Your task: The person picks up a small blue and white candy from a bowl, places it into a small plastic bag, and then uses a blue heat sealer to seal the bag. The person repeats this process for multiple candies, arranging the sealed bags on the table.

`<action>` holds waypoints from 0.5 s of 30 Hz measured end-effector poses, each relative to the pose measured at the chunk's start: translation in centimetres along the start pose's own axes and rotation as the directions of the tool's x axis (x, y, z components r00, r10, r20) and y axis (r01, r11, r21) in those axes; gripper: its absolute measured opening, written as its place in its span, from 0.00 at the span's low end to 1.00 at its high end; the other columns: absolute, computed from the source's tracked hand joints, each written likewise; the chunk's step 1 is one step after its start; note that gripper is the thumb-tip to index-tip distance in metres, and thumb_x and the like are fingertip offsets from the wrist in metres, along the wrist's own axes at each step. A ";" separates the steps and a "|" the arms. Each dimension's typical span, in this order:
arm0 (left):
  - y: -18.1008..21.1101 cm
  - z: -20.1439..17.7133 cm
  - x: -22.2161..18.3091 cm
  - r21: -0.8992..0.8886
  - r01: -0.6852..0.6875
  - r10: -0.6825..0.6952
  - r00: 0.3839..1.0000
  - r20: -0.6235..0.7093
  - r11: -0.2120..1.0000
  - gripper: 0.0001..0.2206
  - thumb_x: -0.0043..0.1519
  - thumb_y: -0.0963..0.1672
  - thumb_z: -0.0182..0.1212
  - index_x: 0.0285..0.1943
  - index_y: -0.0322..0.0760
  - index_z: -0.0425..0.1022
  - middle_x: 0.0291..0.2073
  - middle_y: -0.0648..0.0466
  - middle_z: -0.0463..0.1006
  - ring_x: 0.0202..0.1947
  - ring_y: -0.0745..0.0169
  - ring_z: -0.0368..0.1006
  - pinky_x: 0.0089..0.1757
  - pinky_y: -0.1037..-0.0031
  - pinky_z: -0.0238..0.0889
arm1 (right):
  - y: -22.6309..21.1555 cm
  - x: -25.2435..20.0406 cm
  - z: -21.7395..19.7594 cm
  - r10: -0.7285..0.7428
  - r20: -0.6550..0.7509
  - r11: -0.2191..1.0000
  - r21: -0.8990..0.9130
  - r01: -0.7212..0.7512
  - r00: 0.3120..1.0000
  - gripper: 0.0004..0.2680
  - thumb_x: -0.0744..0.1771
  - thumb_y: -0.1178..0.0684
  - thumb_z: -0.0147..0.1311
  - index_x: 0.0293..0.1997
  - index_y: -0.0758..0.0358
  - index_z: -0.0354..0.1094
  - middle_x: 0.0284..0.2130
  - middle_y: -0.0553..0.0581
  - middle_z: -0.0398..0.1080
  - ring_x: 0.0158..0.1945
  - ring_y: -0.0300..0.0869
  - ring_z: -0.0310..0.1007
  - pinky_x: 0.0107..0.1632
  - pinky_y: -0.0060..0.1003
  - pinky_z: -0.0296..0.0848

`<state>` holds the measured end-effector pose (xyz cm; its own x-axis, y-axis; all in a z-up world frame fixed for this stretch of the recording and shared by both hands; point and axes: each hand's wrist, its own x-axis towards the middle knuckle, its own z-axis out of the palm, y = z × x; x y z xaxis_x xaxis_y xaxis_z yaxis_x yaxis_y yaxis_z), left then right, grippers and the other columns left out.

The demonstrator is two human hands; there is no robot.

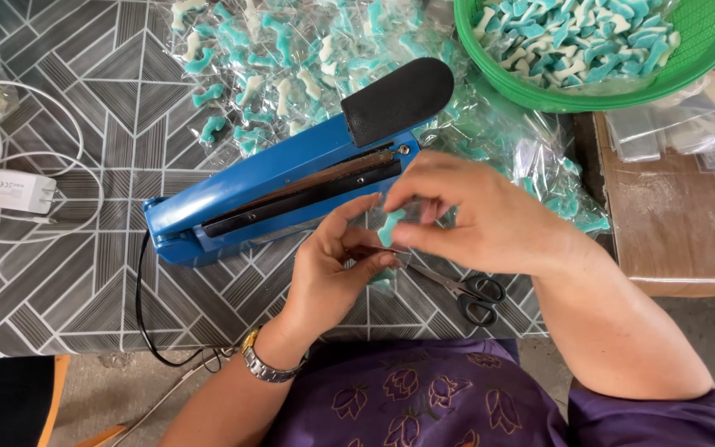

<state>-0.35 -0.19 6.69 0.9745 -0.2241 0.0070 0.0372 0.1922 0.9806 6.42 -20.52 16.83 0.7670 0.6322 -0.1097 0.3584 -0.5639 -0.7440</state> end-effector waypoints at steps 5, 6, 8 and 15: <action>-0.6 -0.2 -0.4 0.077 -0.008 0.010 1.000 -0.025 0.997 0.31 0.60 0.35 0.68 0.73 0.41 0.62 0.33 0.54 0.80 0.36 0.65 0.78 0.45 0.73 0.78 | 0.7 0.8 1.3 -0.072 -0.031 0.995 -0.070 0.070 0.997 0.02 0.68 0.54 0.60 0.42 0.55 0.75 0.36 0.48 0.73 0.32 0.40 0.73 0.36 0.38 0.71; -0.6 -0.2 -0.5 0.050 0.022 -0.019 0.998 -0.066 0.999 0.30 0.59 0.35 0.68 0.71 0.41 0.65 0.36 0.53 0.81 0.39 0.63 0.80 0.46 0.72 0.82 | 0.7 0.9 1.4 -0.100 -0.071 0.995 -0.015 0.099 0.992 0.00 0.68 0.57 0.60 0.39 0.57 0.74 0.33 0.49 0.74 0.33 0.38 0.73 0.38 0.35 0.71; -0.2 0.0 -0.4 0.032 -0.020 0.022 0.996 -0.082 0.999 0.28 0.59 0.36 0.69 0.69 0.39 0.66 0.35 0.52 0.81 0.37 0.61 0.82 0.44 0.72 0.81 | 0.9 0.5 1.3 -0.069 -0.035 0.998 -0.011 0.069 0.997 0.06 0.67 0.56 0.61 0.47 0.56 0.73 0.34 0.49 0.75 0.36 0.39 0.75 0.39 0.37 0.74; 0.5 0.4 -0.6 0.072 -0.098 0.106 0.987 -0.123 0.993 0.26 0.59 0.38 0.71 0.65 0.40 0.66 0.33 0.54 0.80 0.33 0.67 0.76 0.40 0.75 0.76 | 1.8 -0.1 1.7 -0.113 -0.050 0.993 -0.033 0.112 0.992 0.08 0.66 0.54 0.64 0.46 0.55 0.69 0.36 0.49 0.74 0.37 0.40 0.76 0.41 0.38 0.76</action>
<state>-1.02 -0.31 7.23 0.9928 -0.0830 0.0869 -0.0743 0.1443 0.9867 6.02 -20.68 14.40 0.7473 0.6644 0.0085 0.4590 -0.5070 -0.7296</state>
